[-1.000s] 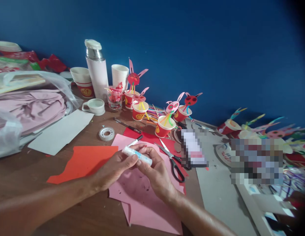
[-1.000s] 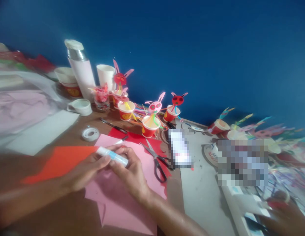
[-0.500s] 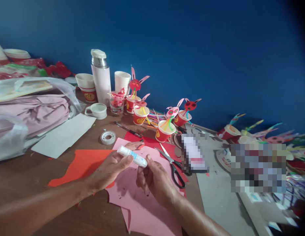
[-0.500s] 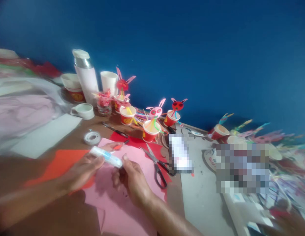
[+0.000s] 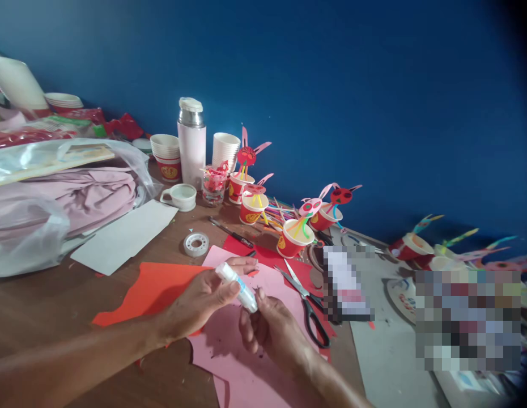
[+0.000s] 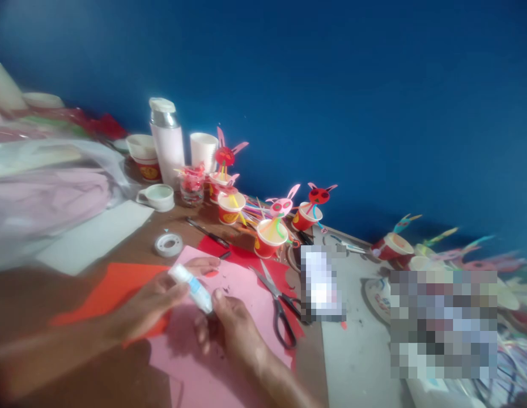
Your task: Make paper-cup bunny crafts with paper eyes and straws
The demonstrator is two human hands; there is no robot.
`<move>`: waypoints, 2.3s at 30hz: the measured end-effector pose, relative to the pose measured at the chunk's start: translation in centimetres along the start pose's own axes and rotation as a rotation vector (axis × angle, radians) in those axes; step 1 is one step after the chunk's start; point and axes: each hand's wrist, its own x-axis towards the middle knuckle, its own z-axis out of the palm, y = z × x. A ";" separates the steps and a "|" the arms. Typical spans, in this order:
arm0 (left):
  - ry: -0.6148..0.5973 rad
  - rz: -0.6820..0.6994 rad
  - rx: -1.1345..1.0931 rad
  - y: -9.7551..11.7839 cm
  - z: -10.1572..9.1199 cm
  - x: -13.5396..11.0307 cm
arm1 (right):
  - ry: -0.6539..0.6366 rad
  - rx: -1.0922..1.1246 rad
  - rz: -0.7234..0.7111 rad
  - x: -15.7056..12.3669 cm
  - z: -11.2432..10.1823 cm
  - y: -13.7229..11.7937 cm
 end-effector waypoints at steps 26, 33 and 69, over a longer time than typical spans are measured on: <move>-0.020 -0.050 -0.105 -0.5 -0.3 0.4 | 0.094 -0.010 -0.025 0.3 -0.3 0.8; 0.019 -0.061 -0.111 -0.7 -0.1 0.3 | 0.143 -0.240 -0.160 -0.2 -0.4 0.0; 0.003 -0.042 -0.073 -0.1 -0.4 0.2 | 0.102 -0.026 -0.033 0.1 0.1 0.7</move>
